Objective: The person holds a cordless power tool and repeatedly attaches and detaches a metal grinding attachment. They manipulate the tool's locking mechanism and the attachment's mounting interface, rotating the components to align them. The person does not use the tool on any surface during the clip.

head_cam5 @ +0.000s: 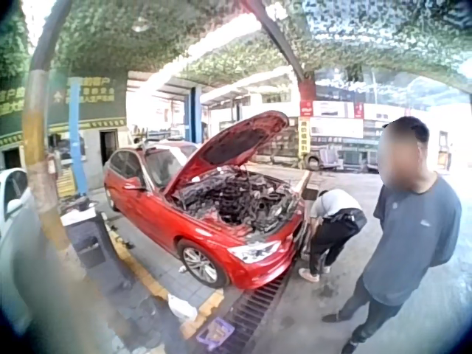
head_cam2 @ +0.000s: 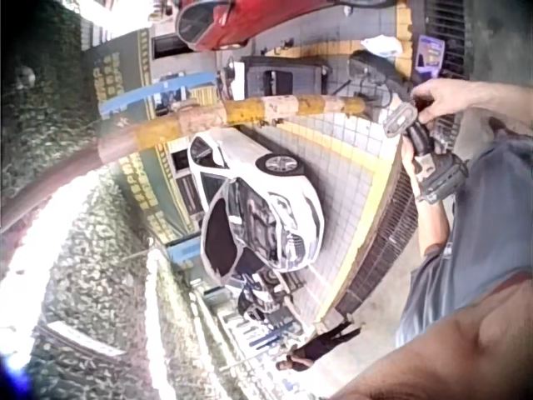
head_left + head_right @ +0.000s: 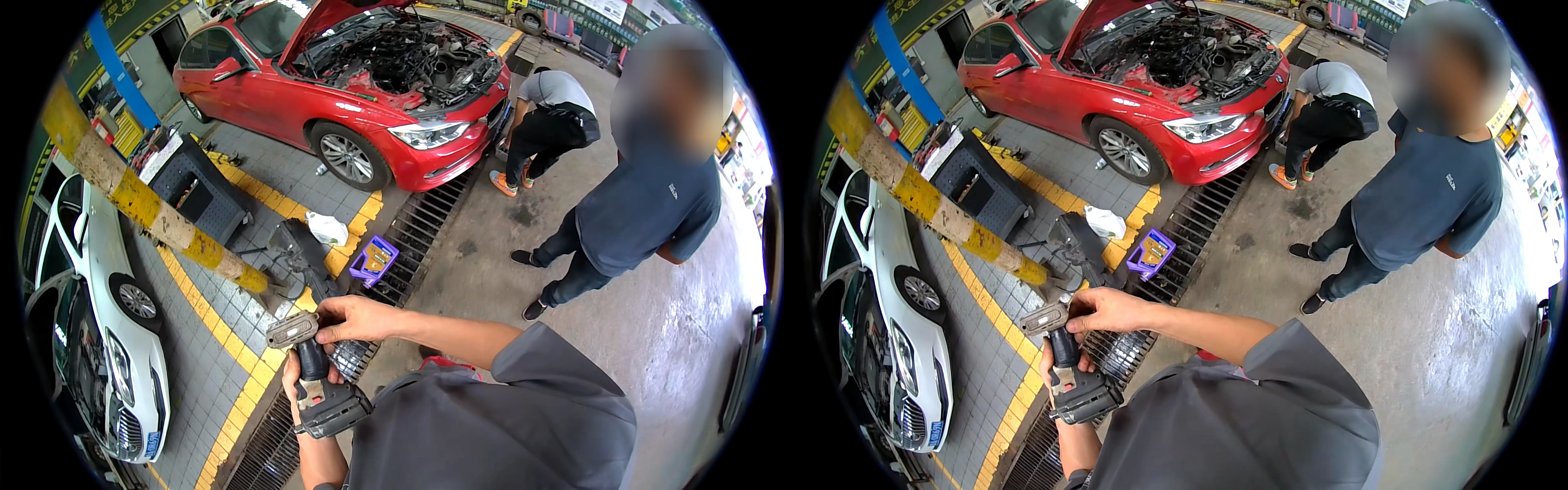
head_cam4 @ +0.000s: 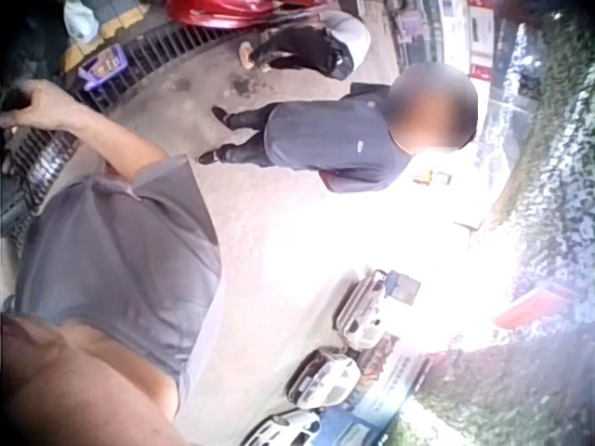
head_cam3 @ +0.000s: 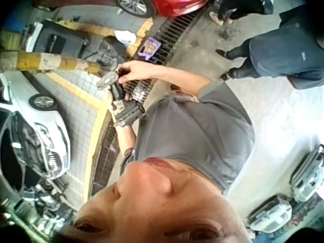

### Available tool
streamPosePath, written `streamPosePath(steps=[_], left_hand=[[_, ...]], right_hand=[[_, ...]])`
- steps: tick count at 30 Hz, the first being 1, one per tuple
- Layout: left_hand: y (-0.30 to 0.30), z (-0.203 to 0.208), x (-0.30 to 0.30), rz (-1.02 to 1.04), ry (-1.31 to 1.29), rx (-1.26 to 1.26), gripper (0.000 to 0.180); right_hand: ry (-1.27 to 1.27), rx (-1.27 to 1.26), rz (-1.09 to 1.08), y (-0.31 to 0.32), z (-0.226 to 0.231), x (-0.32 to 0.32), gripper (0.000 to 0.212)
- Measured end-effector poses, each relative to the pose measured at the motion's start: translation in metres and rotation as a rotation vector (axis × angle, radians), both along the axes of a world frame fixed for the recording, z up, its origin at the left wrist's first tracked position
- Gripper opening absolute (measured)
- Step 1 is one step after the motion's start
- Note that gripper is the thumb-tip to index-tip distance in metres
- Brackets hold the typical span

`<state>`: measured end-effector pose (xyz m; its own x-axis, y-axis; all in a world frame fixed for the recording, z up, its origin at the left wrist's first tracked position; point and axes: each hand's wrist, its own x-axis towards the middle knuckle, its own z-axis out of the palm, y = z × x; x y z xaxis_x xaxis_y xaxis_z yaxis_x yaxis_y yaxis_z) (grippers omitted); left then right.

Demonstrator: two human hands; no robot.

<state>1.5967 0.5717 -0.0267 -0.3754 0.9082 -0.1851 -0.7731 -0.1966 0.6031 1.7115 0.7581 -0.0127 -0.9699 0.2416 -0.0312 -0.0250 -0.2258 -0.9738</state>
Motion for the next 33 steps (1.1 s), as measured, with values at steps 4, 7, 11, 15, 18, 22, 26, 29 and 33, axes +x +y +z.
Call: streamPosePath(steps=[4,7,11,15,18,22,26,29,33], left_hand=[[-0.001,-0.001,0.003,-0.033,-0.065,0.004,0.056],[0.000,0.015,0.014,0.001,-0.118,-0.102,0.054],[0.001,0.003,0.014,-0.005,-0.044,-0.102,0.052],[-0.002,0.003,0.018,-0.017,-0.092,-0.144,0.062],[-0.009,-0.030,-0.019,-0.220,-0.075,-0.170,0.084],[-0.016,-0.039,-0.048,-0.038,0.308,0.006,0.095],[-0.027,0.001,-0.019,-0.009,0.980,-0.165,0.090],[-0.007,0.003,0.028,0.074,1.226,-0.372,0.084],[0.024,-0.018,0.045,0.177,1.464,-0.511,0.071]], right_hand=[[0.157,-0.040,0.058,0.006,0.003,-0.002,0.061],[0.121,-0.019,0.150,0.011,0.006,-0.007,0.075],[0.098,-0.087,0.125,0.000,0.025,-0.001,0.079],[0.175,0.050,-0.047,-0.015,0.029,0.007,0.073],[0.243,0.358,-0.177,-0.019,0.046,0.019,0.072],[0.099,0.653,-0.279,-0.017,0.078,0.038,0.080],[0.082,0.824,-0.456,-0.021,0.053,0.036,0.076],[-0.013,0.800,-0.495,-0.025,0.041,0.031,0.075],[-0.043,0.780,-0.591,-0.030,0.032,0.031,0.076]])
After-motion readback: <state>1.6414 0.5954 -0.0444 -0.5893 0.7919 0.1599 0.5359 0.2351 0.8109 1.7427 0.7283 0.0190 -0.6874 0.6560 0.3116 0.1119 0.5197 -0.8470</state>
